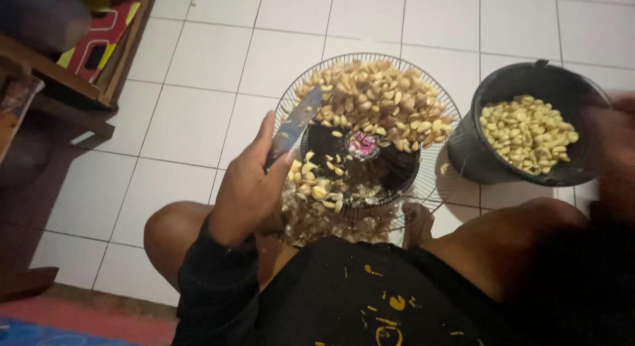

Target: A person is sitting on the floor, rapidly peeling garlic cloves with a small knife and collecting them in a black bucket.

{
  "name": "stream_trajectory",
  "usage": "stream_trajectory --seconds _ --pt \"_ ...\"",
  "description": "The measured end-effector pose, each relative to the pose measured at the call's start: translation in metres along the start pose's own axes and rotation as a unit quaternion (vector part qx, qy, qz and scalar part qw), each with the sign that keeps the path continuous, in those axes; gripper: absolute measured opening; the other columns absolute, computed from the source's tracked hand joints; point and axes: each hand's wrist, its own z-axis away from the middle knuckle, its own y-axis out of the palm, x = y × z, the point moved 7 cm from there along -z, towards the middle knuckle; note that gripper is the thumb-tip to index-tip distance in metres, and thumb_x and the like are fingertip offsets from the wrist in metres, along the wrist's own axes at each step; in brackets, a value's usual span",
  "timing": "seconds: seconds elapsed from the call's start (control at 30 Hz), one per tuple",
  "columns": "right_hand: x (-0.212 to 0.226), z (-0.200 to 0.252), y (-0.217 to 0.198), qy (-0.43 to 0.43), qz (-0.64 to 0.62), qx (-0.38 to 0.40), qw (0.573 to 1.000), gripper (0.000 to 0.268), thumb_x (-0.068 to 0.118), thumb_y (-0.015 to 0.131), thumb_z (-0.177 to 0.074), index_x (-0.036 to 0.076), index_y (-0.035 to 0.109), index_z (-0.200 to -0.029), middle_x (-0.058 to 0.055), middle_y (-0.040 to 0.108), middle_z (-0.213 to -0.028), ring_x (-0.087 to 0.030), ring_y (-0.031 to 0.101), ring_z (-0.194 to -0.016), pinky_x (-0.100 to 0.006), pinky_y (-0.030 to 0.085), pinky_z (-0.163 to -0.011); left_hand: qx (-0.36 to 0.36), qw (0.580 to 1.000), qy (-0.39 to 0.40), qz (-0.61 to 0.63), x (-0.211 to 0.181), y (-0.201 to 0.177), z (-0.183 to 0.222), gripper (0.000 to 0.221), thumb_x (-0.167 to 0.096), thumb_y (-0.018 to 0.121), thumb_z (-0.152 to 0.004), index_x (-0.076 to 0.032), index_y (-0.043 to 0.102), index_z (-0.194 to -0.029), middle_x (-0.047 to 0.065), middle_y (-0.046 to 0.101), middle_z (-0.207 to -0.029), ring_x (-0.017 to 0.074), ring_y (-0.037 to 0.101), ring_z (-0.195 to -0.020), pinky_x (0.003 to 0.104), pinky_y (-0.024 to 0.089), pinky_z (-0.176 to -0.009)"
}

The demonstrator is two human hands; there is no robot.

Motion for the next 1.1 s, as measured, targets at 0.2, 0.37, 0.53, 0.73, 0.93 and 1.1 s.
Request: stream_trajectory --seconds 0.2,0.37,0.53,0.73,0.93,1.1 --pt "-0.136 -0.128 0.239 -0.051 0.041 0.068 0.996 0.028 0.031 0.064 -0.099 0.022 0.074 -0.123 -0.011 0.074 -0.117 -0.039 0.066 -0.116 -0.051 0.05 -0.099 0.041 0.999 -0.025 0.017 0.011 0.013 0.0 0.067 -0.026 0.054 -0.099 -0.011 0.031 -0.161 0.034 0.054 -0.141 0.0518 0.058 -0.123 0.062 0.05 -0.094" --pt "-0.22 -0.165 0.379 -0.118 0.197 0.169 0.958 0.026 0.041 0.068 -0.09 0.029 0.08 -0.109 -0.003 0.08 -0.104 -0.032 0.072 -0.107 -0.046 0.056 -0.092 0.062 0.998 -0.013 0.023 0.017 0.025 0.0 0.067 -0.024 0.055 -0.099 -0.006 0.032 -0.159 0.036 0.053 -0.14 0.058 0.05 -0.127 0.075 0.035 -0.101" --pt "-0.194 -0.129 0.392 -0.083 0.128 0.216 0.964 0.059 0.049 0.077 -0.086 0.015 0.067 -0.133 -0.02 0.067 -0.118 -0.043 0.067 -0.111 -0.054 0.054 -0.096 0.09 0.995 -0.018 -0.028 0.045 0.041 -0.003 0.071 -0.034 0.058 -0.098 -0.009 0.032 -0.16 0.028 0.05 -0.148 0.0527 0.045 -0.134 0.079 0.016 -0.109" --pt "-0.23 -0.14 0.432 -0.15 0.195 0.215 0.945 0.031 0.035 0.084 -0.079 0.022 0.076 -0.106 -0.007 0.068 -0.103 -0.035 0.072 -0.103 -0.048 0.058 -0.088 0.13 0.988 -0.051 -0.074 0.049 0.048 -0.004 0.069 -0.036 0.055 -0.1 -0.016 0.03 -0.162 0.021 0.049 -0.151 0.0523 0.048 -0.133 0.076 0.015 -0.112" --pt "-0.237 -0.139 0.392 -0.057 0.08 0.195 0.976 0.015 0.025 0.079 -0.079 0.024 0.079 -0.095 -0.001 0.079 -0.086 -0.025 0.076 -0.092 -0.042 0.06 -0.081 0.116 0.984 -0.054 -0.122 0.058 0.06 -0.007 0.071 -0.041 0.059 -0.097 -0.022 0.035 -0.161 0.022 0.057 -0.144 0.0587 0.055 -0.121 0.074 0.023 -0.109" --pt "-0.19 -0.118 0.343 0.083 -0.311 0.154 0.934 0.027 0.003 0.087 -0.072 0.0 0.075 -0.095 -0.012 0.068 -0.071 -0.018 0.07 -0.065 -0.029 0.063 -0.057 0.093 0.995 0.024 0.012 0.039 0.083 -0.007 0.077 -0.037 0.08 -0.084 -0.007 0.05 -0.148 0.03 0.069 -0.113 0.0466 0.068 -0.091 0.059 0.05 -0.087"
